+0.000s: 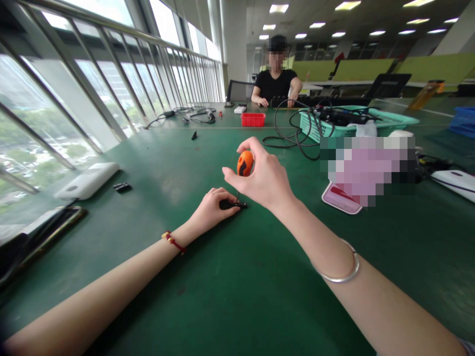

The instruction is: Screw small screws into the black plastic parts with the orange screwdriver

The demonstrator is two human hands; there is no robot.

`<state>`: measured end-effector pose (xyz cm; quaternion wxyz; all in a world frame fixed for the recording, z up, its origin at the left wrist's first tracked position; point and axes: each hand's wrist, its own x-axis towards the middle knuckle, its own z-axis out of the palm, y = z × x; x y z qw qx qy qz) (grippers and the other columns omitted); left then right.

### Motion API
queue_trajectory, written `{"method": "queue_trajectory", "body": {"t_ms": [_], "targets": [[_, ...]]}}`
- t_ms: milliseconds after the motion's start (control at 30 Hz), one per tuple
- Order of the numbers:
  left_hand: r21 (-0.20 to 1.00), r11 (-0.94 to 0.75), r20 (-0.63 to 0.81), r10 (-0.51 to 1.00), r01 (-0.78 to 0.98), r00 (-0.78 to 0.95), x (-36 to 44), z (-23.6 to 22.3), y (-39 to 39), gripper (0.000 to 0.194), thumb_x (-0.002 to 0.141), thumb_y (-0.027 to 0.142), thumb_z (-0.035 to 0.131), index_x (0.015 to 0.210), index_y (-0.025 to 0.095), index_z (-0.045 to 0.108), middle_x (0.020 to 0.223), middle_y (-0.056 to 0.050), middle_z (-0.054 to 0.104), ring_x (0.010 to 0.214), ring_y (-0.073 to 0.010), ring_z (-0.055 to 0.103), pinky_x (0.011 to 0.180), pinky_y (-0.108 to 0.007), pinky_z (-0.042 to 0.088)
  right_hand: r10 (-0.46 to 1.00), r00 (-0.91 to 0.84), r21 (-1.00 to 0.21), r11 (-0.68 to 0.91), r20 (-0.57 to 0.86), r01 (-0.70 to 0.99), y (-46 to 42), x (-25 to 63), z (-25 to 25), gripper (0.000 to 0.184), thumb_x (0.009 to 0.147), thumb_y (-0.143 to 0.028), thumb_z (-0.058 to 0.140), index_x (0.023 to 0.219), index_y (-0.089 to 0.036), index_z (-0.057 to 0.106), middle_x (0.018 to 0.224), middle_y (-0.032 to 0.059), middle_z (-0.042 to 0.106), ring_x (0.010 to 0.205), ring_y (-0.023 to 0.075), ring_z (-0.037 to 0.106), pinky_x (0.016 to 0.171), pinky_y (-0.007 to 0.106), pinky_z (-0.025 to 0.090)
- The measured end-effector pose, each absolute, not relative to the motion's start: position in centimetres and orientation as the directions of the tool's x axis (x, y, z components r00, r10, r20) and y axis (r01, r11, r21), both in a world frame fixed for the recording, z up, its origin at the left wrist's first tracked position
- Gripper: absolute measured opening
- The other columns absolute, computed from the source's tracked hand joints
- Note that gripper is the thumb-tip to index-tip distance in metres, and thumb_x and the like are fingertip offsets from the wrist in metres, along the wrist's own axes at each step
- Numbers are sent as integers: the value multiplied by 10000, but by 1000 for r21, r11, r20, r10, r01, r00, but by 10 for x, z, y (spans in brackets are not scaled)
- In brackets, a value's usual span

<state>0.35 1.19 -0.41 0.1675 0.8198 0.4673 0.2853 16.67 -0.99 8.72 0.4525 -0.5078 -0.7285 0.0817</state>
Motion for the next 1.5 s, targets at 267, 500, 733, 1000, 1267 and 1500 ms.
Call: {"method": "queue_trajectory", "body": {"t_ms": [267,500,733,1000,1267,1500], "targets": [[549,-513,320,858,660,401,3,-5,12,117,740,277,670,825,202,699,867,-21,672,849,-200,560,851,-359,429,841,-28,-613,416,540,672,-12,164,89,209,730,-416,602,725,-209,571,555,-26,483,524,129,461,496,246,296],[546,-509,315,861,666,400,4,-7,15,117,734,282,676,819,204,694,868,-17,676,841,-198,568,848,-359,432,820,-90,-615,491,565,618,-7,166,86,309,669,-347,655,939,-231,558,688,-27,573,535,132,495,503,253,336],[550,-509,320,861,662,396,3,-5,13,107,736,275,673,812,203,695,863,-20,672,847,-201,555,834,-355,434,840,-27,-610,415,541,675,-9,164,84,263,755,-468,585,682,-216,565,534,-11,535,516,142,490,493,252,318],[550,-512,321,859,660,399,3,-8,15,116,732,278,675,820,204,694,868,-18,676,841,-199,570,842,-359,433,838,-69,-608,447,542,656,-10,165,87,362,656,-391,662,961,-226,560,591,-50,494,516,128,446,509,249,320],[553,-514,321,857,656,402,3,-6,14,117,734,271,678,819,193,695,862,-22,673,843,-201,566,845,-362,427,860,-52,-632,413,508,656,-10,163,85,241,731,-450,603,709,-211,577,554,-17,511,522,133,471,485,247,307],[550,-514,327,858,658,396,4,-6,14,98,729,253,676,805,193,688,858,-19,675,837,-195,571,854,-360,428,830,-64,-625,465,554,627,-8,164,83,308,666,-372,660,921,-226,569,639,-37,528,525,122,458,497,245,324]]}}
